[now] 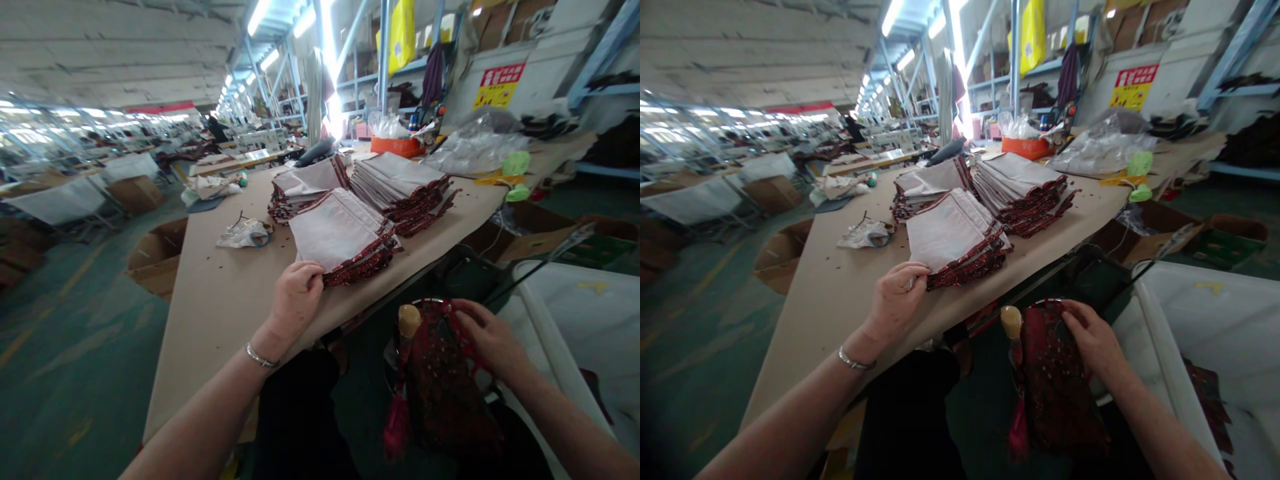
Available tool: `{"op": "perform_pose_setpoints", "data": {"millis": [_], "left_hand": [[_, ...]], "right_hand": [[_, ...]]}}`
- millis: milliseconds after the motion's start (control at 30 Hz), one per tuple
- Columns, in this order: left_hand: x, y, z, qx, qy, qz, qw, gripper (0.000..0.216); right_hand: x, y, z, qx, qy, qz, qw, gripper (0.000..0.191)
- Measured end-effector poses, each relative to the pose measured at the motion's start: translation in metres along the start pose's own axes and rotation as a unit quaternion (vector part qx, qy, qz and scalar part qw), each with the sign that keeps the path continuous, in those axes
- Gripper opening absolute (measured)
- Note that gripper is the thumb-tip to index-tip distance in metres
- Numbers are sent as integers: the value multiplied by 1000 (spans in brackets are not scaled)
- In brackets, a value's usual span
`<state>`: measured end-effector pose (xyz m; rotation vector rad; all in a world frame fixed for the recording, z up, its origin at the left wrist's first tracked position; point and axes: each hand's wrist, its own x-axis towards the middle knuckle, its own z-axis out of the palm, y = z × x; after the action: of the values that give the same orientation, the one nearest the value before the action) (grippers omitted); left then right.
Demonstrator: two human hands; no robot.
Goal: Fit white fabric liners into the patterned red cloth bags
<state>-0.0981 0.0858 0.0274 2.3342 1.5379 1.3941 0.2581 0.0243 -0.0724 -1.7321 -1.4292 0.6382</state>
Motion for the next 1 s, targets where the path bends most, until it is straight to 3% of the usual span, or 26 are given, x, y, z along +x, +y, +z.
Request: {"op": "perform_pose_setpoints", "data": {"millis": [67, 167, 233, 300, 433, 600, 800, 900, 1000], "left_hand": [[5, 4, -2, -36, -6, -44, 998, 18], [12, 7, -7, -71, -25, -131, 988, 17], [17, 8, -11, -74, -46, -168, 982, 17], [21, 9, -15, -75, -64, -177, 979, 17], [26, 13, -19, -79, -64, -168, 980, 17], [25, 18, -19, -15, -34, -116, 993, 17], [16, 8, -16, 156, -78, 28, 984, 20], [16, 7, -20, 152, -55, -12, 987, 19], [17, 14, -27, 10, 76, -102, 992, 15]], "right_hand": [[8, -68, -3, 15, 3, -124, 992, 34], [20, -157, 13, 30, -20, -367, 930, 24], [29, -195, 33, -16, -35, -455, 890, 22], [39, -219, 54, -105, -50, -493, 862, 21], [50, -240, 83, -273, -75, -489, 825, 19], [67, -250, 89, -379, -57, -485, 786, 22], [75, -258, 63, -380, -19, -432, 818, 20], [58, -261, 52, -335, -4, -451, 827, 12], [44, -252, 48, -337, -10, -434, 835, 11]]}}
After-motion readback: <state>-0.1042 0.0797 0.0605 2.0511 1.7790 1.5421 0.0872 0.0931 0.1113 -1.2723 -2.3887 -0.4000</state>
